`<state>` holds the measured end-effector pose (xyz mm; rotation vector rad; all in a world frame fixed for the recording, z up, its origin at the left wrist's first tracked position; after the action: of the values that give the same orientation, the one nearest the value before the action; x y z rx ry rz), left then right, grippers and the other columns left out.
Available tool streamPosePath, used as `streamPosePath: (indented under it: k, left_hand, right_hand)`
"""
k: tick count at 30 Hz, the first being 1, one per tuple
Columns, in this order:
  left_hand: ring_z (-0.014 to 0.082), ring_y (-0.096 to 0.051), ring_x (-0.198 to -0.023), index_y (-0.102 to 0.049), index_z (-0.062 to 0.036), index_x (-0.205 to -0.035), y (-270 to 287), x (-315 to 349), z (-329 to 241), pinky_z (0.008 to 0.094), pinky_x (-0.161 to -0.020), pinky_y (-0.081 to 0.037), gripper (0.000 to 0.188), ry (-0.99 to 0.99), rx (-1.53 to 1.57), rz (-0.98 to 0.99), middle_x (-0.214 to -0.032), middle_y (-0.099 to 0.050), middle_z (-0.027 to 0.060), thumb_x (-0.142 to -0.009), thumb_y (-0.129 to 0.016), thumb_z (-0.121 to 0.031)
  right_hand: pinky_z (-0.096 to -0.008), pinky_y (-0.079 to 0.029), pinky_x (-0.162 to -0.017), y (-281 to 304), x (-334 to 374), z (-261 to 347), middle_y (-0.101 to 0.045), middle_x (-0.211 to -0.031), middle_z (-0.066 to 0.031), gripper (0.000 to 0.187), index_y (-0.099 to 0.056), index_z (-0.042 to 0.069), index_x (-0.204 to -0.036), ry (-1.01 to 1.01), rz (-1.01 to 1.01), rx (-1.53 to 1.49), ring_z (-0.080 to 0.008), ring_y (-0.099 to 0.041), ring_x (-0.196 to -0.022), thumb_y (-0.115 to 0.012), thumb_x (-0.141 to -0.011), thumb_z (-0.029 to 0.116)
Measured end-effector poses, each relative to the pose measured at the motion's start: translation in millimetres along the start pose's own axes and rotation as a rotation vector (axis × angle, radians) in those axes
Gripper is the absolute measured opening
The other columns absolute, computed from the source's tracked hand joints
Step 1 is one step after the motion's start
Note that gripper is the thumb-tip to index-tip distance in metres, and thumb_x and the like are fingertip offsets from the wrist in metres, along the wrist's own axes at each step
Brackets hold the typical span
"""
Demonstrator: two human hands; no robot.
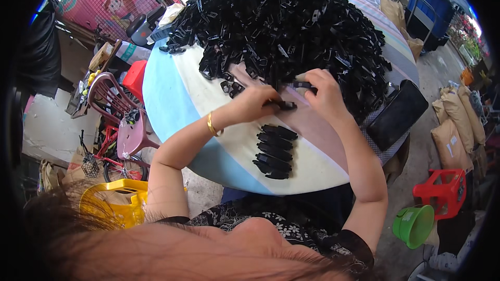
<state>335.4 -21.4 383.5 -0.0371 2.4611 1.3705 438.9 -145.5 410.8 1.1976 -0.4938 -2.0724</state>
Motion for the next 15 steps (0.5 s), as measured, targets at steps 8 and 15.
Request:
streamPosePath:
  k: [8,15]
  left_hand:
    - [0.0302,-0.060,-0.071,-0.063,-0.0048,-0.098,2.9,13.7,-3.1,0.0370,-0.065,-0.049,0.023,0.144,0.057,-0.185,-0.080,-0.061,0.0149,-0.077,-0.067,-0.013]
    - [0.0301,-0.062,-0.066,-0.057,-0.0058,-0.119,-4.8,18.0,23.4,0.0377,-0.063,-0.049,0.037,0.390,0.260,-0.049,-0.078,-0.064,0.0159,-0.083,-0.058,-0.014]
  right_hand:
    - [-0.0344,-0.044,-0.065,-21.6,9.6,4.1,-0.056,-0.076,-0.0108,0.021,-0.062,-0.002,-0.084,-0.005,0.330,0.133,-0.0272,-0.054,-0.074,-0.062,-0.064,-0.001]
    - [-0.0354,-0.044,-0.064,-25.0,11.1,12.8,-0.055,-0.073,-0.0109,0.019,-0.064,0.000,-0.082,-0.088,0.502,-0.004,-0.0271,-0.054,-0.074,-0.064,-0.064,0.005]
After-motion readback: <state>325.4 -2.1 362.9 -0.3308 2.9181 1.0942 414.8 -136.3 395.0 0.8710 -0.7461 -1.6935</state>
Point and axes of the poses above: each hand's wrist, its own x-axis away from the middle knuckle, its own y-axis out of the back of the hand, z = x × y, the point moved 7 cm from there along -x, towards the middle knuckle
